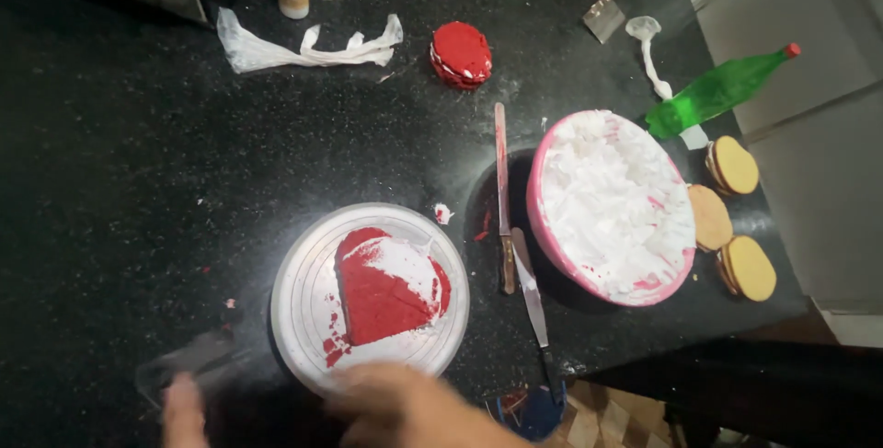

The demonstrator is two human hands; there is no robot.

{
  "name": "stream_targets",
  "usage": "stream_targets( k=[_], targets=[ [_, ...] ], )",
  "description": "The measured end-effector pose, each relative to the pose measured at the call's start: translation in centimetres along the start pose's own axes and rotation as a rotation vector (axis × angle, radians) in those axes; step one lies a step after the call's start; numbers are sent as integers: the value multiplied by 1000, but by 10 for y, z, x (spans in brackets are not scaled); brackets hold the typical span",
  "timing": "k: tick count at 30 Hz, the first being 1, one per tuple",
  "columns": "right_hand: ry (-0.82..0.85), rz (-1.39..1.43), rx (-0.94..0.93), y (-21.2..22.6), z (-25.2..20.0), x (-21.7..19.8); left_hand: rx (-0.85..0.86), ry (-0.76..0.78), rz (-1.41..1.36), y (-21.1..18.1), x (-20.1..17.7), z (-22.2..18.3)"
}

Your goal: The person cuts a round red cake into quarters on a turntable, removes one quarter, and spreads white frosting on the remaining cake. They then place the removed quarter back onto the frosted area and smooth the frosting with a spatula.

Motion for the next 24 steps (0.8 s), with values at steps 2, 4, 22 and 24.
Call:
stream_targets(
  k=[2,4,22,24],
  targets=[
    [-177,177,297,-37,-30,-32,-47,26,-46,-52,44,7],
    [-750,87,615,-96,-89,-62,-92,51,-82,-116,83,-24],
    [-699,462,1217,-256,-416,48,-807,69,-615,-140,142,-72],
    [-651,355,1019,-205,-364,13,-787,68,-616,-127,141,-85]
  ],
)
Point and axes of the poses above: each hand's wrist, its own z-axis towards the middle knuckle, its own x-axis out of the palm, y = z × x, the point moved 4 cm from there along z, towards the middle knuckle, and after that the axes turned 9 degrees about -x, right-handed, at the moved point
